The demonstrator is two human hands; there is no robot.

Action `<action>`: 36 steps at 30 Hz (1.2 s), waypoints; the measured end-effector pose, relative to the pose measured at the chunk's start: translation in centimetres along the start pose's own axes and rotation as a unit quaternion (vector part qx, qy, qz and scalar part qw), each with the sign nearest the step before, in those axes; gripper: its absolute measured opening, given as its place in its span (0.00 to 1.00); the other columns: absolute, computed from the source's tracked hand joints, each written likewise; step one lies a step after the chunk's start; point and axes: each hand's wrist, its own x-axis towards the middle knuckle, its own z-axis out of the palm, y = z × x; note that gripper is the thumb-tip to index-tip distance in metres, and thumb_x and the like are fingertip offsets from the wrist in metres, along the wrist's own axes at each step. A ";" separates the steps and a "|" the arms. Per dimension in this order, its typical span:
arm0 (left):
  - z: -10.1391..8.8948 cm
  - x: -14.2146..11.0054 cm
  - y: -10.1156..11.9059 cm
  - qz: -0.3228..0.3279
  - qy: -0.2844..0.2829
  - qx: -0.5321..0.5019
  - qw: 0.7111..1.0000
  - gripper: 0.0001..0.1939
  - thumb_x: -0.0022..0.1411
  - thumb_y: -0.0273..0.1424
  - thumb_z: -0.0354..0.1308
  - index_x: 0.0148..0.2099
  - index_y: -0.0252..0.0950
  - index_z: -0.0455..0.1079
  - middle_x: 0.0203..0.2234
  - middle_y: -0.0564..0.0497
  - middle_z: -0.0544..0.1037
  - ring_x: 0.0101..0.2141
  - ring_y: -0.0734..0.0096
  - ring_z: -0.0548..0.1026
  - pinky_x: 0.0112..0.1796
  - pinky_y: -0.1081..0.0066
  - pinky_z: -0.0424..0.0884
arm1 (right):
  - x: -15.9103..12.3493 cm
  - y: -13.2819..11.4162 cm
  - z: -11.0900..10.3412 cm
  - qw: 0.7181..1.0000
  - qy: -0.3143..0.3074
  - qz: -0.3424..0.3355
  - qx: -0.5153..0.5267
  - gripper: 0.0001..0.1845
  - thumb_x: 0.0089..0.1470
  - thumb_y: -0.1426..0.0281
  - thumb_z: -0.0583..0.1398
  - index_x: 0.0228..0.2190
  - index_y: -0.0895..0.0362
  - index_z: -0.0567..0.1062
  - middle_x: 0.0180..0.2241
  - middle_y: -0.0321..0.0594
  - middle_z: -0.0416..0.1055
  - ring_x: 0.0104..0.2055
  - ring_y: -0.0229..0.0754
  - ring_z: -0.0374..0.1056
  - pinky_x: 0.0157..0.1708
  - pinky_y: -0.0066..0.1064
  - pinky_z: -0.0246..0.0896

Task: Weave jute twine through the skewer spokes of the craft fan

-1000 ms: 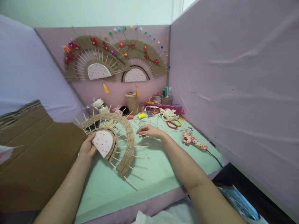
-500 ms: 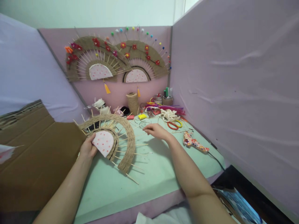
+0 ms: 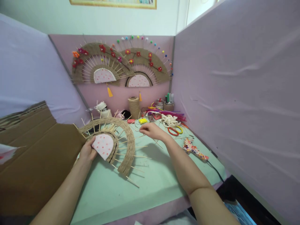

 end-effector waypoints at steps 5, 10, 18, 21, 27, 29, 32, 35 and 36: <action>0.0 0.0 0.2 0.004 0.003 -0.008 1.000 0.08 0.60 0.19 0.53 0.32 0.30 0.72 0.29 0.45 0.80 0.33 0.69 0.79 0.43 0.67 0.76 | -0.4 -0.7 0.0 0.999 -0.021 -0.017 -0.045 0.10 0.55 0.67 0.58 0.31 0.57 0.79 0.27 0.39 0.75 0.28 0.38 0.66 0.30 0.28 0.56; 0.4 -0.3 0.4 0.001 -0.004 -0.015 1.000 0.08 0.60 0.19 0.53 0.32 0.29 0.72 0.29 0.45 0.80 0.33 0.69 0.79 0.44 0.67 0.75 | -3.1 -1.3 0.0 0.997 -0.040 0.019 -0.057 0.12 0.55 0.72 0.56 0.37 0.55 0.78 0.30 0.40 0.76 0.29 0.38 0.68 0.31 0.28 0.59; 1.4 -1.5 -0.2 -0.039 -0.010 -0.019 0.999 0.09 0.62 0.20 0.51 0.34 0.30 0.73 0.28 0.45 0.80 0.35 0.67 0.79 0.45 0.65 0.75 | -6.0 0.0 2.0 0.985 -0.003 0.120 0.127 0.12 0.55 0.65 0.57 0.37 0.57 0.77 0.29 0.40 0.75 0.31 0.39 0.70 0.32 0.29 0.63; 1.7 -2.0 -0.5 -0.058 -0.017 -0.020 0.998 0.11 0.63 0.22 0.50 0.34 0.30 0.73 0.28 0.45 0.80 0.33 0.67 0.79 0.45 0.65 0.75 | -6.7 0.6 3.7 0.961 0.000 0.148 0.233 0.13 0.53 0.63 0.59 0.36 0.57 0.77 0.29 0.39 0.75 0.32 0.39 0.70 0.34 0.30 0.64; 2.1 -2.6 -0.7 -0.095 -0.018 -0.019 0.995 0.13 0.63 0.22 0.48 0.45 0.29 0.72 0.31 0.42 0.81 0.39 0.59 0.80 0.44 0.60 0.76 | -7.5 0.7 4.6 0.918 -0.006 0.185 0.350 0.16 0.47 0.62 0.65 0.37 0.58 0.78 0.29 0.39 0.75 0.30 0.37 0.70 0.34 0.30 0.63; 2.2 -2.8 -0.9 -0.103 -0.022 -0.022 0.994 0.13 0.64 0.22 0.48 0.46 0.28 0.72 0.31 0.41 0.81 0.39 0.60 0.80 0.44 0.61 0.76 | -7.5 0.2 4.5 0.915 -0.020 0.184 0.358 0.17 0.47 0.61 0.65 0.37 0.58 0.78 0.28 0.39 0.75 0.29 0.36 0.69 0.31 0.28 0.62; 2.4 -3.1 -1.2 -0.111 -0.022 -0.019 0.993 0.14 0.63 0.22 0.48 0.47 0.29 0.72 0.32 0.41 0.81 0.39 0.59 0.80 0.44 0.60 0.76 | -7.5 -0.9 5.0 0.926 -0.055 0.163 0.336 0.15 0.50 0.60 0.62 0.35 0.58 0.78 0.28 0.39 0.75 0.30 0.37 0.69 0.32 0.29 0.62; 2.6 -3.3 -1.2 -0.120 -0.023 -0.010 0.992 0.14 0.64 0.23 0.48 0.47 0.29 0.72 0.31 0.42 0.81 0.37 0.60 0.80 0.44 0.60 0.76 | -7.8 -2.0 5.4 0.953 -0.093 0.122 0.260 0.16 0.55 0.60 0.59 0.38 0.58 0.78 0.34 0.41 0.76 0.36 0.40 0.70 0.38 0.31 0.63; 2.5 -3.4 -1.2 -0.122 -0.023 -0.008 0.992 0.14 0.65 0.23 0.48 0.47 0.28 0.73 0.31 0.42 0.81 0.36 0.61 0.80 0.44 0.61 0.76 | -8.0 -2.3 5.2 0.964 -0.105 0.103 0.221 0.17 0.56 0.60 0.58 0.41 0.57 0.78 0.39 0.43 0.76 0.39 0.42 0.70 0.41 0.32 0.63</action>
